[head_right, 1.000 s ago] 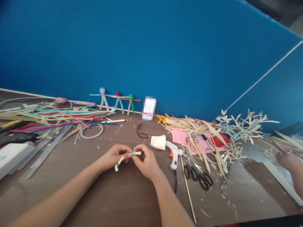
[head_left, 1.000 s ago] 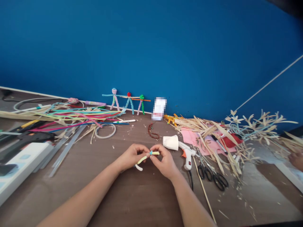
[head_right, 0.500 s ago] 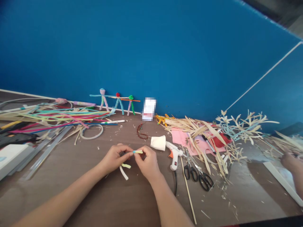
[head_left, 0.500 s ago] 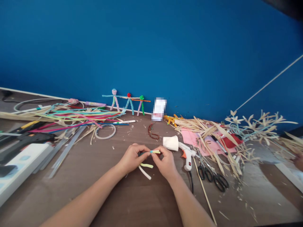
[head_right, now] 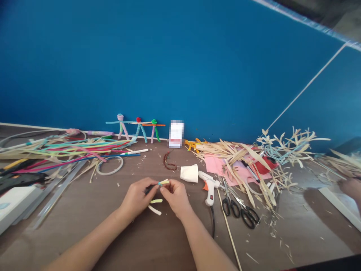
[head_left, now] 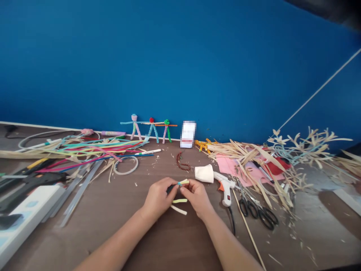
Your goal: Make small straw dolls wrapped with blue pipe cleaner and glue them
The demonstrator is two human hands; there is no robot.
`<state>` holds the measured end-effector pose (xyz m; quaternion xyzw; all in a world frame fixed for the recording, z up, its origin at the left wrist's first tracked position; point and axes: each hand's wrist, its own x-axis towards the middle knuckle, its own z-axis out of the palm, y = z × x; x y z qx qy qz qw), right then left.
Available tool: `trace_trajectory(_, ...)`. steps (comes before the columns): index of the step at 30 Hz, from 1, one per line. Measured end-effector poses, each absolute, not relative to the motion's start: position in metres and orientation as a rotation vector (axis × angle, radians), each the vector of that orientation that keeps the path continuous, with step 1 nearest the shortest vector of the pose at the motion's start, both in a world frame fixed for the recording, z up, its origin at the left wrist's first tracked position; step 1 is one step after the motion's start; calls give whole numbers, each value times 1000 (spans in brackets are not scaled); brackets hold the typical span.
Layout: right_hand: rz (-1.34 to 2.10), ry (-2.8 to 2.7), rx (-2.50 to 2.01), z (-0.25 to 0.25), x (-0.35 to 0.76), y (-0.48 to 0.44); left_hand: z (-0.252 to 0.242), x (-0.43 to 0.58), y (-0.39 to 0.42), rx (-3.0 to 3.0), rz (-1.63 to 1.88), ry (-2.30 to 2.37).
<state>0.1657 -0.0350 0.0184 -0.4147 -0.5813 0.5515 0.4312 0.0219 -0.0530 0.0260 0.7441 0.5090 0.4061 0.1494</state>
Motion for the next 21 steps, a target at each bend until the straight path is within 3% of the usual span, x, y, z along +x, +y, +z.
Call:
trace_trajectory(8,1085,-1566,-1096,14,162,-35,28,20,-50,2137,1072,1381)
trace_trajectory(21,1058,-1540,-1135,17,162,-37,15,13,-44,2331,1110,1434)
